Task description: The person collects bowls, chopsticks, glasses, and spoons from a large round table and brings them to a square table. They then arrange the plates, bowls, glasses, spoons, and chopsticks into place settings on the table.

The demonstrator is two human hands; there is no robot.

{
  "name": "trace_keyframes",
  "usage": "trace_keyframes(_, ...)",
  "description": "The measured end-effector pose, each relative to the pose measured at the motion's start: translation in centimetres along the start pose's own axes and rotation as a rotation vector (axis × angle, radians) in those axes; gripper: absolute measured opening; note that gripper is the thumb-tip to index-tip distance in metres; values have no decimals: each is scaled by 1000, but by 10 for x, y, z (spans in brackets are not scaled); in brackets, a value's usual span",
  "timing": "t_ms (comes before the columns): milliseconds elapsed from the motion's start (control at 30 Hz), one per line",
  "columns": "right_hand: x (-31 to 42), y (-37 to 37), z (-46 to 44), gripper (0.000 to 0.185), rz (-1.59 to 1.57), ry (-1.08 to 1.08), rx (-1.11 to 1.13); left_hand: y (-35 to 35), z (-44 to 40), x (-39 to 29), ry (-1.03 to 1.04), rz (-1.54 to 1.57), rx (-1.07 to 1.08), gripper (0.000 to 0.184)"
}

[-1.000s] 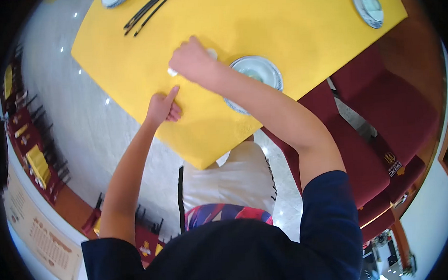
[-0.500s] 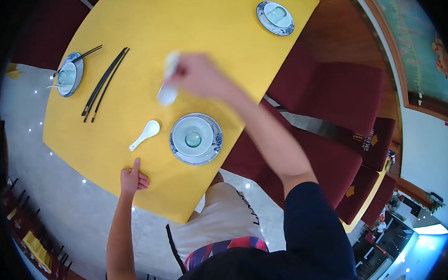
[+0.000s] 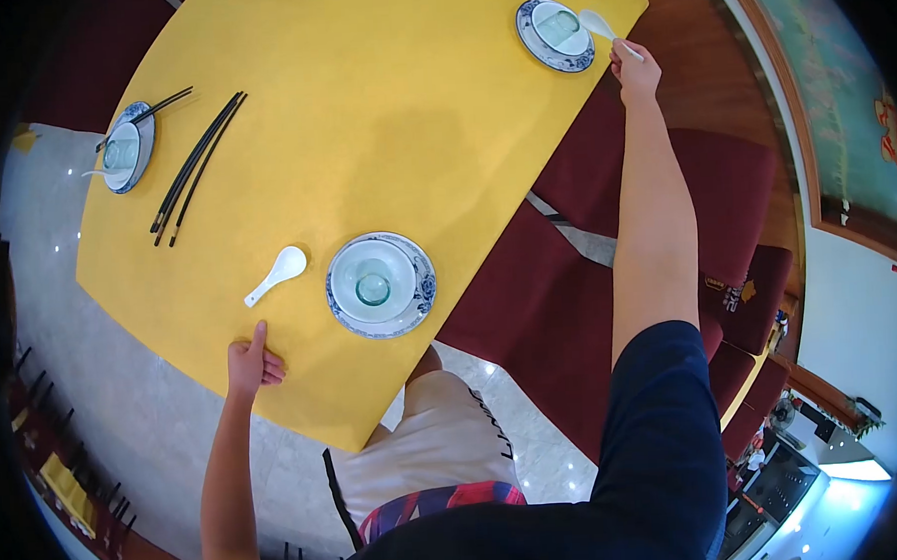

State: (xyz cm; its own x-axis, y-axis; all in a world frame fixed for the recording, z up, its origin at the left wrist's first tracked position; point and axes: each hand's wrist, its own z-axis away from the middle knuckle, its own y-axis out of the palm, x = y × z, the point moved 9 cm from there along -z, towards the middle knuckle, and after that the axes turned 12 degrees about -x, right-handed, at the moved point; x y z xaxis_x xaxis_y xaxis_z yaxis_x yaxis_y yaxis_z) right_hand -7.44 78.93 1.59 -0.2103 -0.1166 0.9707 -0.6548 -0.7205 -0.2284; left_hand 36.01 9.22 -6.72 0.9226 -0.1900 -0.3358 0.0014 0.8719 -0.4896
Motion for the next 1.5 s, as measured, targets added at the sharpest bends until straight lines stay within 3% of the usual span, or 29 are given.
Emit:
trace_keyframes(233,-16,31,-2,26,315,-76,107,-2,-3,-1,13,-12,-3,68)
trace_keyframes(467,-33,40,4,27,386,-17,72,-2,-5,4,-20,1,15,67)
trace_keyframes(533,-29,33,2,31,397,-103,11,0,-11,6,4,24,14,67)
trace_keyframes(600,-27,19,-14,34,124,-280,-22,-6,-11,12,7,20,13,67)
trace_keyframes(667,46,19,102,31,107,-602,-207,-6,-10,11,-7,0,20,68)
trace_keyframes(700,58,31,144,33,234,-685,-179,-7,-11,10,-1,-6,26,68)
trace_keyframes(733,66,48,185,35,352,-767,-145,-7,-12,10,0,-13,28,68)
trace_keyframes(800,72,118,310,27,437,-822,307,-10,-14,14,-17,-50,29,69)
trace_keyframes(867,71,173,443,27,249,-1036,694,-12,-16,17,-35,-62,51,69)
trace_keyframes(933,48,213,544,24,395,-1039,1045,-10,-11,23,-58,-71,65,69)
trace_keyframes(1033,18,249,619,23,434,-1034,1151,-15,-7,9,-31,-62,44,68)
trace_keyframes(1100,-3,256,644,19,562,-1183,1177,-14,-10,10,-29,-78,49,68)
trace_keyframes(1300,-5,239,645,15,601,-1362,1122,-7,-9,12,-37,-93,46,68)
trace_keyframes(1333,5,234,641,15,609,-1364,1120,-8,-10,12,-27,-97,41,68)
trace_keyframes(1400,58,205,610,7,292,-1204,901,-6,-11,11,-18,-97,47,69)
trace_keyframes(1467,99,167,565,7,168,-949,815,-4,-10,12,-13,-100,55,70)
trace_keyframes(1500,101,148,540,10,209,-671,823,-4,-9,11,-11,-103,51,70)
